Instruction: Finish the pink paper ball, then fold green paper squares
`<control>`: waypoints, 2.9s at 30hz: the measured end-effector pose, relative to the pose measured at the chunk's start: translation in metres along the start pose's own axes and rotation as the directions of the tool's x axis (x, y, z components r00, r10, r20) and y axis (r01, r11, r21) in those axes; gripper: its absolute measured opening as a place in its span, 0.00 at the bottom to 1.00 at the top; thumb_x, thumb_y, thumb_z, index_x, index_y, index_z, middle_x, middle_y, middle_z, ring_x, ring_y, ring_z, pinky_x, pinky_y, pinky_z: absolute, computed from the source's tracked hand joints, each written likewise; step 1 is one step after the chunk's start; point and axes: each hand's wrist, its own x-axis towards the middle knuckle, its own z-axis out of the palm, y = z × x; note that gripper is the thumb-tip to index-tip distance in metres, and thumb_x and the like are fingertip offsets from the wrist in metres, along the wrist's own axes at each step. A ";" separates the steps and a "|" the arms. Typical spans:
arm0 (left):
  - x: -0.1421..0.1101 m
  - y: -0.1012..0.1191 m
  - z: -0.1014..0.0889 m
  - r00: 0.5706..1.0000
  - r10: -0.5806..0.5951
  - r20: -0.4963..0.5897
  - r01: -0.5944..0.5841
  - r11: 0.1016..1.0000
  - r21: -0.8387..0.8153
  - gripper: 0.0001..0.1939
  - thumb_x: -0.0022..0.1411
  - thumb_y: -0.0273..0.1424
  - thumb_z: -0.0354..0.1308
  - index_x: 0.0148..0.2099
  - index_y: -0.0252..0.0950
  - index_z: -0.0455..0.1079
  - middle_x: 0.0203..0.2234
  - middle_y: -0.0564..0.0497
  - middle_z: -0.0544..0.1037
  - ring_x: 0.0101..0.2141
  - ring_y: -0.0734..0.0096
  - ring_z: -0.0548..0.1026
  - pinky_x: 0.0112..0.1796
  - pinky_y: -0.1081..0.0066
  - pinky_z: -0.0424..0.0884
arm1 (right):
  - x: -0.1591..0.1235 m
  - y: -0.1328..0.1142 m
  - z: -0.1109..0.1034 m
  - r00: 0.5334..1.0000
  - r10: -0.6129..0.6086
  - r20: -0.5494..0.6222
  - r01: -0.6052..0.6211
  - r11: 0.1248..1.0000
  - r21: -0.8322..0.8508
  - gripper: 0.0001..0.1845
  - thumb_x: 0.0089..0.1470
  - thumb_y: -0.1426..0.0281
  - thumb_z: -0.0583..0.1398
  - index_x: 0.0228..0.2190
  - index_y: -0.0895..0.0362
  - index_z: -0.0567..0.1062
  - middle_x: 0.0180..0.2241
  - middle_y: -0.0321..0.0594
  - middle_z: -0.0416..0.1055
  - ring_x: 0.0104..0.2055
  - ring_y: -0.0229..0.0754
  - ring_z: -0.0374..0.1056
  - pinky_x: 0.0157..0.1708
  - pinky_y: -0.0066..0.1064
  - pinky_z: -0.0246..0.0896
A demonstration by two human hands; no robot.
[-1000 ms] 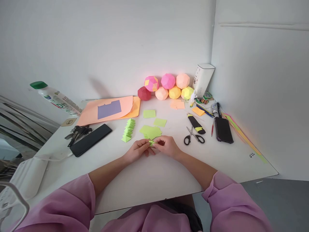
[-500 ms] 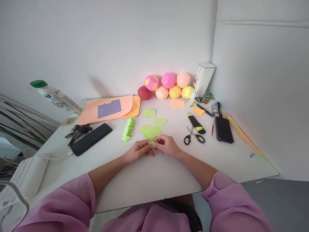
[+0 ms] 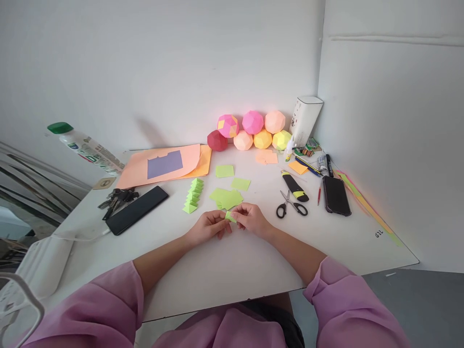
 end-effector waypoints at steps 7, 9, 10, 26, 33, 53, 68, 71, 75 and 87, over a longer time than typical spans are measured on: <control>0.001 -0.001 -0.004 0.998 0.026 0.048 -0.021 0.995 -0.102 0.15 0.59 0.42 0.56 0.35 0.33 0.68 0.28 0.46 0.80 0.19 0.75 0.72 0.22 0.74 0.60 | 0.000 -0.001 0.001 1.000 -0.002 0.005 0.002 0.999 0.047 0.16 0.47 0.59 0.64 0.27 0.59 0.71 0.21 0.31 0.66 0.20 0.31 0.62 0.20 0.26 0.57; 0.001 -0.001 -0.004 0.998 0.030 0.047 -0.026 0.997 -0.076 0.15 0.59 0.42 0.57 0.36 0.33 0.69 0.29 0.47 0.79 0.19 0.77 0.70 0.22 0.74 0.61 | -0.001 -0.004 0.002 1.000 -0.009 0.013 0.009 1.000 0.027 0.16 0.47 0.58 0.64 0.26 0.59 0.70 0.21 0.32 0.67 0.20 0.32 0.62 0.20 0.26 0.57; 0.001 -0.001 -0.003 0.999 0.025 0.039 -0.023 0.998 -0.059 0.15 0.58 0.42 0.57 0.36 0.33 0.69 0.28 0.49 0.78 0.18 0.79 0.68 0.21 0.74 0.60 | -0.002 -0.004 0.003 1.000 -0.010 0.018 0.010 1.000 0.012 0.16 0.47 0.58 0.64 0.26 0.59 0.70 0.21 0.32 0.67 0.20 0.32 0.61 0.21 0.26 0.58; 0.002 -0.007 0.003 0.997 0.023 -0.069 -0.026 0.998 -0.049 0.19 0.56 0.47 0.58 0.29 0.36 0.60 0.17 0.58 0.69 0.14 0.84 0.58 0.17 0.78 0.52 | -0.005 -0.003 0.011 1.000 -0.026 -0.010 0.022 0.958 -0.287 0.02 0.44 0.72 0.59 0.24 0.58 0.69 0.18 0.31 0.63 0.19 0.33 0.62 0.16 0.23 0.57; 0.004 -0.004 0.003 0.996 0.014 -0.083 -0.028 0.985 -0.171 0.21 0.54 0.46 0.60 0.28 0.37 0.56 0.15 0.60 0.69 0.13 0.83 0.61 0.16 0.78 0.53 | -0.006 -0.003 0.007 1.000 0.012 -0.001 -0.012 0.976 -0.215 0.04 0.45 0.72 0.58 0.22 0.57 0.65 0.17 0.30 0.63 0.18 0.33 0.62 0.15 0.22 0.58; 0.006 -0.007 -0.004 0.992 0.021 -0.120 -0.054 0.960 -0.275 0.18 0.57 0.45 0.59 0.30 0.35 0.62 0.19 0.55 0.75 0.13 0.81 0.67 0.17 0.77 0.55 | -0.003 0.004 0.004 0.934 -0.356 0.025 0.336 0.856 -0.394 0.09 0.46 0.73 0.57 0.19 0.56 0.62 0.18 0.31 0.61 0.18 0.32 0.60 0.17 0.23 0.56; 0.009 -0.005 -0.002 0.985 0.030 -0.168 -0.083 0.945 -0.316 0.18 0.52 0.43 0.64 0.37 0.36 0.65 0.17 0.60 0.70 0.13 0.82 0.64 0.17 0.77 0.55 | 0.004 0.019 -0.005 0.784 -0.595 0.177 0.588 0.622 -0.517 0.08 0.57 0.69 0.55 0.29 0.54 0.73 0.35 0.45 0.70 0.35 0.41 0.69 0.33 0.34 0.68; 0.008 -0.006 -0.001 0.986 0.014 -0.166 -0.057 0.965 -0.255 0.20 0.54 0.46 0.61 0.39 0.35 0.66 0.17 0.59 0.69 0.13 0.81 0.63 0.17 0.77 0.54 | 0.004 0.019 -0.006 0.786 -0.587 0.194 0.592 0.624 -0.509 0.09 0.57 0.68 0.56 0.29 0.54 0.75 0.36 0.45 0.71 0.37 0.43 0.69 0.37 0.36 0.69; 0.007 -0.008 0.000 0.990 0.067 -0.122 -0.087 0.983 -0.162 0.22 0.57 0.46 0.58 0.44 0.34 0.66 0.15 0.61 0.65 0.15 0.80 0.62 0.18 0.77 0.55 | 0.005 0.019 -0.006 0.770 -0.599 0.220 0.617 0.611 -0.496 0.11 0.59 0.68 0.55 0.29 0.54 0.76 0.35 0.45 0.72 0.37 0.42 0.70 0.39 0.37 0.69; 0.004 -0.008 0.001 0.991 0.120 -0.058 -0.124 0.990 -0.067 0.20 0.61 0.42 0.55 0.51 0.36 0.64 0.21 0.59 0.64 0.18 0.80 0.63 0.22 0.75 0.59 | 0.000 0.007 -0.002 0.954 -0.297 0.047 0.300 0.928 -0.220 0.11 0.53 0.61 0.60 0.29 0.57 0.73 0.32 0.40 0.70 0.27 0.37 0.70 0.25 0.30 0.67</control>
